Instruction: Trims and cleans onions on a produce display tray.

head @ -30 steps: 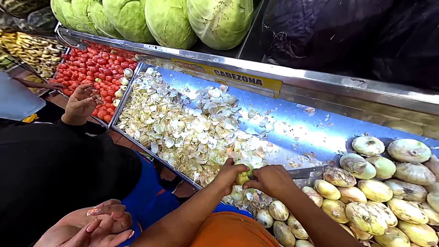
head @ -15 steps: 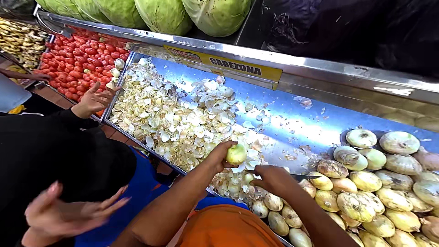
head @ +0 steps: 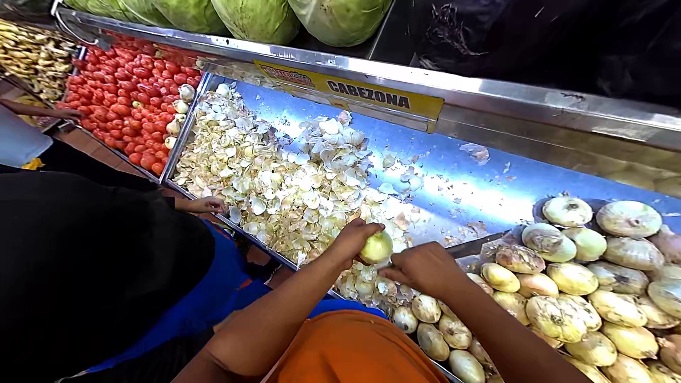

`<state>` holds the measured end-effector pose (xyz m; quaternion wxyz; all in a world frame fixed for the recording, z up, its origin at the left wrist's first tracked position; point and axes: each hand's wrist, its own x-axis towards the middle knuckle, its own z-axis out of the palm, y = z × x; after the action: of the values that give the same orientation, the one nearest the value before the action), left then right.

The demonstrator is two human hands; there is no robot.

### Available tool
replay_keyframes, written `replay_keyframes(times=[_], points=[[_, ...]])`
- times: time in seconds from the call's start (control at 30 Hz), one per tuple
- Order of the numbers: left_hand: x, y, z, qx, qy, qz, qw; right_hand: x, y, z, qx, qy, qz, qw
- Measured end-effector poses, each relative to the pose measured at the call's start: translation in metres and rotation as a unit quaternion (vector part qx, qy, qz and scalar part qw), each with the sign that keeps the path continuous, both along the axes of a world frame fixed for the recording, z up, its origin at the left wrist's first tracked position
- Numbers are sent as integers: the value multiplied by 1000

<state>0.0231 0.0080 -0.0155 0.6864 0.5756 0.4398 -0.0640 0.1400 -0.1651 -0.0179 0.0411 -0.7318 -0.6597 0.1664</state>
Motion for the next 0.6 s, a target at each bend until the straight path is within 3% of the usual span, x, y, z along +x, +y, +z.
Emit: replay_keyframes(times=[0.1,0.17,0.37,0.5,0.6], points=[[-2,11,0,-56,6,8,998,-6,-9,-9,-64,34,80,994],[-5,14,-1,-84,6,18,996,-4,-15,-10,-81,45,85,992],[-5,7,7,-104,15,-17,994,23,-14,-2,54,106,-84,989],[-1,1,8,-124,19,-47,991,24,-4,-8,74,87,-78,990],[0,2,4,-155,4,18,988,11,-5,-14,148,41,-40,987]])
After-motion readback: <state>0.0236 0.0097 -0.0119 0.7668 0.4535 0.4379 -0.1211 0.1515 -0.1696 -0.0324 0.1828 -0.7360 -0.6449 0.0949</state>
